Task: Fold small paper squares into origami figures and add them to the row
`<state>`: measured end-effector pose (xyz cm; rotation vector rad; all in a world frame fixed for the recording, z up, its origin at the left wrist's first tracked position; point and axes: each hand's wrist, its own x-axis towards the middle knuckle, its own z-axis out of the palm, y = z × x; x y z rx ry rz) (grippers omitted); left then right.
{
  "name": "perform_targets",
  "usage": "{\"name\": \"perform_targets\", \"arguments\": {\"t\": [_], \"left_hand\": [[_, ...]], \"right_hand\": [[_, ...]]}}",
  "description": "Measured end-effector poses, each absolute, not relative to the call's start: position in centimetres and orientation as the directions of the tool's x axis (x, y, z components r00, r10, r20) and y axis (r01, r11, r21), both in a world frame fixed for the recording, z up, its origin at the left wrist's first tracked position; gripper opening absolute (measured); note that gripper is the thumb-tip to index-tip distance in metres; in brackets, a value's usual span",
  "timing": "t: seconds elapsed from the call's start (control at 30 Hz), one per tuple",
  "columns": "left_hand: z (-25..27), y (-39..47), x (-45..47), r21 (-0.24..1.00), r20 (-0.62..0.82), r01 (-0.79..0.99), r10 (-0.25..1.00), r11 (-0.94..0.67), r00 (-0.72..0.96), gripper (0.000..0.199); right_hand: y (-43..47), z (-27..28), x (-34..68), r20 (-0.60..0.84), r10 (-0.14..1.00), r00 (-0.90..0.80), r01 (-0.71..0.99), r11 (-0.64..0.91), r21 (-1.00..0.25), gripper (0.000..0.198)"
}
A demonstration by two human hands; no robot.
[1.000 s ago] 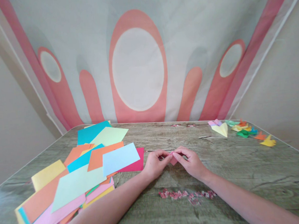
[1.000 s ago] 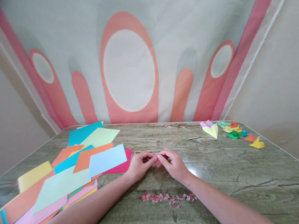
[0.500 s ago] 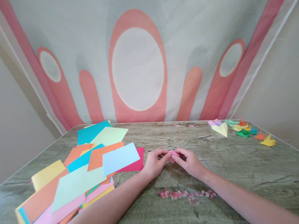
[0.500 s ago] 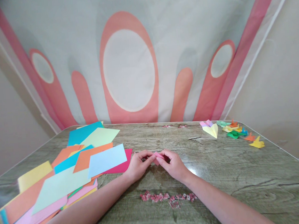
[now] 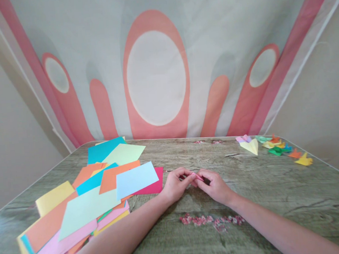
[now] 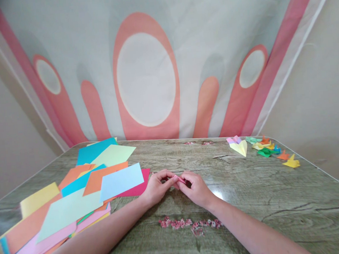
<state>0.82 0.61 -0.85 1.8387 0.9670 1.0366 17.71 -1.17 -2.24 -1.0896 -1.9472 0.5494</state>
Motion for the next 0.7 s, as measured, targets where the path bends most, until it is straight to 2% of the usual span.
{"name": "perform_targets", "arguments": {"t": [0.23, 0.4, 0.57, 0.7], "left_hand": [[-0.8, 0.4, 1.0, 0.972, 0.194, 0.044, 0.893, -0.23, 0.405, 0.032], [-1.0, 1.1, 0.9, 0.991, 0.103, -0.113, 0.955, -0.074, 0.278, 0.03], [-1.1, 2.0, 0.4, 0.912, -0.097, -0.348, 0.939, 0.216, 0.33, 0.026], [-0.8, 2.3, 0.2, 0.823, -0.241, -0.392, 0.878, 0.411, 0.414, 0.02]], "right_hand": [[-1.1, -2.6, 17.5, 0.402, 0.871, -0.283, 0.475, 0.491, -0.73, 0.027], [-1.1, -2.5, 17.6, 0.321, 0.902, -0.29, 0.418, 0.421, -0.805, 0.017], [-1.5, -2.2, 17.6, 0.351, 0.88, -0.319, 0.35, 0.454, -0.82, 0.017], [-1.8, -2.0, 17.4, 0.455, 0.836, -0.305, 0.38, 0.545, -0.747, 0.015]]}}
